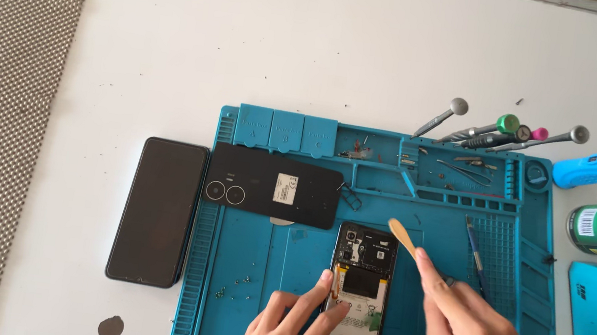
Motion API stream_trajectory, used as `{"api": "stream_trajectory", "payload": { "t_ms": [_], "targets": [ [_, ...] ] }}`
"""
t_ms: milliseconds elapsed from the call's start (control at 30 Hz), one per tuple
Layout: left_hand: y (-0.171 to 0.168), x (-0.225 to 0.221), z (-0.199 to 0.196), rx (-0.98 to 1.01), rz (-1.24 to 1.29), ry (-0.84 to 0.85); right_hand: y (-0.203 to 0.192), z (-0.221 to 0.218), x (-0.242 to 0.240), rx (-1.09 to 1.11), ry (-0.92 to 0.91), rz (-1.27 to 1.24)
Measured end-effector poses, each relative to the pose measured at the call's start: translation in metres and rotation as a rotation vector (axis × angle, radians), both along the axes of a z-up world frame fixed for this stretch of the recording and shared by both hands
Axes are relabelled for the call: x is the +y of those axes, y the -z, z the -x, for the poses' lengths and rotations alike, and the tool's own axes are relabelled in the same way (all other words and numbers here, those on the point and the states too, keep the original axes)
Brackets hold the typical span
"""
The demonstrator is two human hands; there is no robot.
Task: The person uses a screwdriver to remove screws from a disassembled smartphone, then sprays a cleaning agent and brushes the battery area. They reattach the back cover and secure it with screws.
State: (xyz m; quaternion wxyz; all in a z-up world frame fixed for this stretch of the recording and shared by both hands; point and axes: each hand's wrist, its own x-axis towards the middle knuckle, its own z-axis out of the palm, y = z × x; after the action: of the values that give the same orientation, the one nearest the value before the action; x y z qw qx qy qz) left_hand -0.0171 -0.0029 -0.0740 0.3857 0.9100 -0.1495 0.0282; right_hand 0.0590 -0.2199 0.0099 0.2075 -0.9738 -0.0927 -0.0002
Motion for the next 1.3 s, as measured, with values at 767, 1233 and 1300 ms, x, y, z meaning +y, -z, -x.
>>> {"api": "stream_trajectory", "payload": {
  "t_ms": [767,1233,1300],
  "targets": [
    [-0.042,0.002,0.000,0.112,0.130,-0.159,0.013,0.043,-0.008,0.369,-0.421,-0.215],
    [-0.070,0.016,-0.006,0.015,0.168,-0.046,0.011,0.052,-0.004,0.354,-0.394,-0.028],
    [-0.069,0.023,-0.006,0.029,0.208,-0.003,0.024,0.065,-0.016,0.412,-0.408,0.008]
  ]
}}
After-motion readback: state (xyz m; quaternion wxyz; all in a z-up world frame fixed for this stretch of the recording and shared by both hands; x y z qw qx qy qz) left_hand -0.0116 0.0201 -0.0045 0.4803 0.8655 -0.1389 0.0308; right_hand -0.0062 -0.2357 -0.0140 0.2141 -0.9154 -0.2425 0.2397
